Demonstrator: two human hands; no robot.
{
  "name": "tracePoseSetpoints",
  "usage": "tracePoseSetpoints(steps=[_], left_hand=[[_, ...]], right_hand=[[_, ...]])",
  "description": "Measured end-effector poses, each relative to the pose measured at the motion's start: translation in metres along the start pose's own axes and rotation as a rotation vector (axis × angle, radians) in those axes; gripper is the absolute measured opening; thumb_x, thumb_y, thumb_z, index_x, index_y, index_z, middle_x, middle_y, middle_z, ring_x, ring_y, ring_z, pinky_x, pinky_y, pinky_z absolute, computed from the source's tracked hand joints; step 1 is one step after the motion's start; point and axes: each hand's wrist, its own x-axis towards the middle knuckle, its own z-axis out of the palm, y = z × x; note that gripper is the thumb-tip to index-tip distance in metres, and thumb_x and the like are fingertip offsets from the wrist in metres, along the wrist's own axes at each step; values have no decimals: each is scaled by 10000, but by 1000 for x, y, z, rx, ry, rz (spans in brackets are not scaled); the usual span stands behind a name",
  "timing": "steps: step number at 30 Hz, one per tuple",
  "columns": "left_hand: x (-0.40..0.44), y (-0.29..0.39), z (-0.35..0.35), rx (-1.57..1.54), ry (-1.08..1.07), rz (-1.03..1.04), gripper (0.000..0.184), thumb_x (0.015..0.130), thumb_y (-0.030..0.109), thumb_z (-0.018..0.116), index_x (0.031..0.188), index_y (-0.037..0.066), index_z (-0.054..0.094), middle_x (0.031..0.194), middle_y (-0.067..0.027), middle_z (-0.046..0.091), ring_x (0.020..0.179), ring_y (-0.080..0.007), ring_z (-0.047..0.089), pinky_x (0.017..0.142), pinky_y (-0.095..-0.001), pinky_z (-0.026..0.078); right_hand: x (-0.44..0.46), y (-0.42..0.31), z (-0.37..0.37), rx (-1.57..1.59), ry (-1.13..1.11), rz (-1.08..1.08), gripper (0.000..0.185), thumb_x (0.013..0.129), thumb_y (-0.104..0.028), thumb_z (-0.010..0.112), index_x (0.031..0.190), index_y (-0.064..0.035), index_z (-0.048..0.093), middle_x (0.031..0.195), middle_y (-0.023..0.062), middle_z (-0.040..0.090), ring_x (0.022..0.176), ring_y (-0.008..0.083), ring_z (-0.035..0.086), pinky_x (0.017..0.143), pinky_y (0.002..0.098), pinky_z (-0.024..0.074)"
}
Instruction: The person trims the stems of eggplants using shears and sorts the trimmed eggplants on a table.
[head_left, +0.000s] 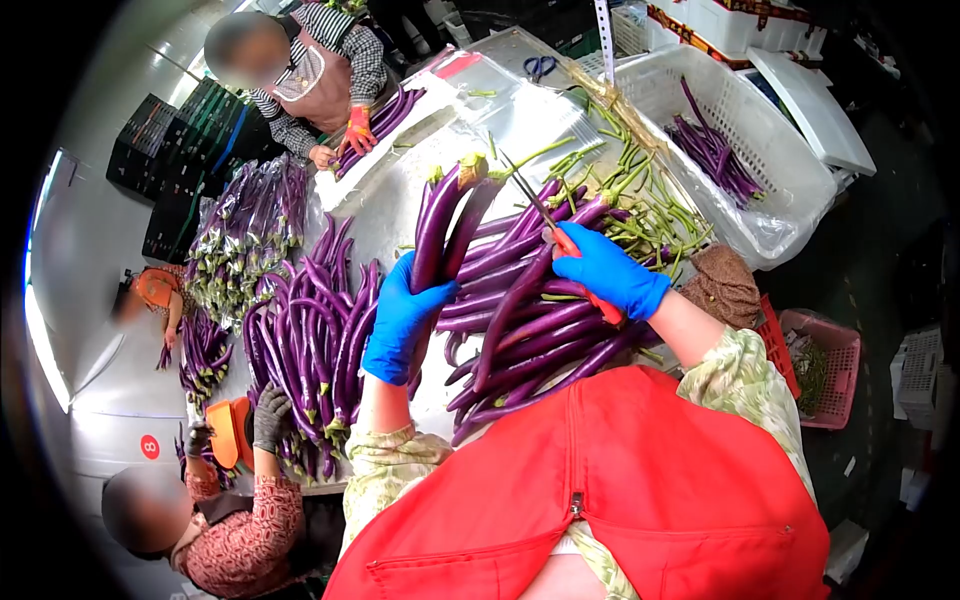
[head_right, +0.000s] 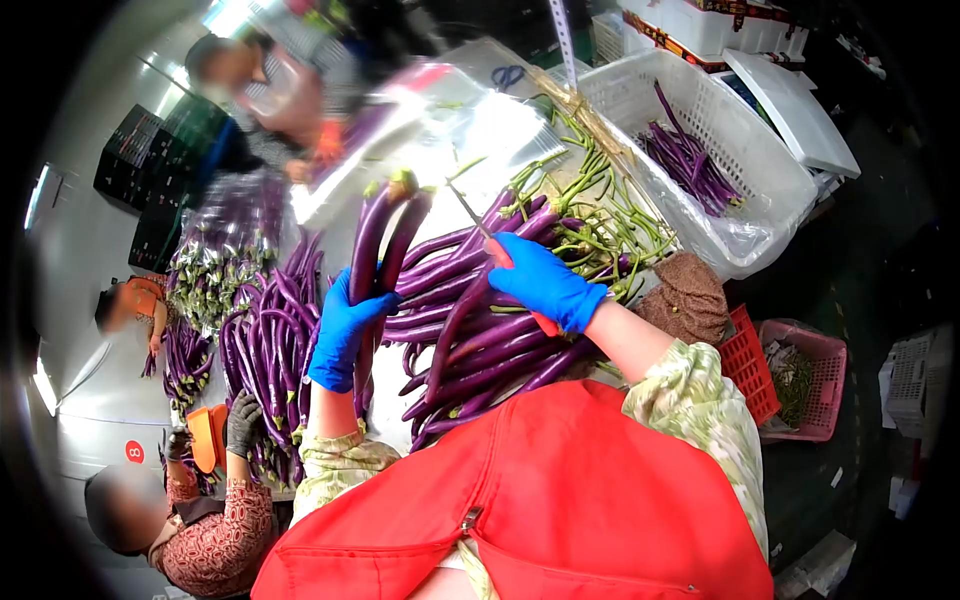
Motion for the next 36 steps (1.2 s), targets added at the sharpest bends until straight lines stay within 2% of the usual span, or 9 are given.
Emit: tracePoseSetpoints(steps=[8, 12, 14, 21, 26, 28, 32, 35, 36], left_hand=[[-3, -1, 5, -44, -51, -44, 458, 705, 36, 671, 1137, -14, 529, 985, -61, 585, 876, -134, 543, 795, -276, 445], [0, 1, 1, -14, -76, 70, 436, 693, 63, 673, 1100, -17, 540, 972, -58, 584, 847, -125, 541, 755, -261, 448], [-4, 3, -28, -101, 67, 80, 373, 690, 124, 684, 1019, -13, 575, 883, -74, 615, 779, -135, 570, 731, -275, 458], [-3, -9, -185, -805, 993, 600, 137, 715, 133, 671, 798, 54, 596, 718, -47, 591, 663, -157, 569, 622, -273, 463], [26, -111, -342, -955, 1438, 628, 544, 754, 490, 641, 1122, 106, 526, 1105, -101, 550, 983, -235, 530, 880, -381, 430], [-11, -72, -310, -1026, 1166, 199, 698, 878, 535, 316, 1416, 93, 268, 1477, -150, 262, 1330, -339, 267, 1098, -485, 190], [-7, -143, -325, -1010, 1455, 598, 568, 852, 446, 360, 1200, 42, 557, 1268, -168, 537, 1158, -332, 500, 1028, -432, 349], [-38, -198, -334, -337, 1417, 378, 593, 782, 324, 595, 1234, -31, 453, 1106, -170, 574, 1049, -284, 536, 905, -376, 438], [-41, -194, -319, -683, 1070, 477, 506, 786, 309, 621, 1140, -23, 478, 1027, -149, 572, 965, -259, 535, 831, -364, 441]], right_hand=[[19, 7, 0, -264, 80, -62, 315, 813, -149, 579, 1058, 33, 502, 1000, 171, 591, 915, 223, 578, 789, 361, 456], [26, 34, -1, -43, 156, -209, 205, 857, -131, 560, 1027, -20, 532, 843, 34, 553, 708, 155, 519, 650, 292, 427], [1, 15, -6, 359, 200, 7, 183, 844, -86, 547, 1024, -64, 522, 713, -12, 495, 475, 79, 423, 422, 200, 352], [5, 2, -22, 224, 174, 44, 257, 809, -105, 554, 1055, -47, 511, 823, 25, 533, 697, 117, 518, 634, 251, 429], [-13, -13, -26, 182, 279, 70, 251, 811, -96, 569, 1050, -45, 506, 818, 35, 528, 702, 122, 523, 641, 252, 432], [-19, -11, -31, 223, 326, 47, 262, 830, -91, 583, 1073, -44, 496, 810, 34, 516, 691, 116, 514, 620, 244, 430], [-37, -10, -47, 191, 384, 34, 319, 846, -109, 577, 1139, -12, 497, 860, 43, 538, 725, 114, 537, 647, 238, 435], [-51, -9, -55, 215, 443, -9, 325, 830, -78, 550, 1140, 0, 494, 896, 63, 558, 762, 133, 555, 700, 248, 446], [-55, -11, -57, 221, 467, -14, 324, 826, -80, 553, 1135, 1, 495, 897, 65, 559, 767, 137, 558, 703, 250, 449]])
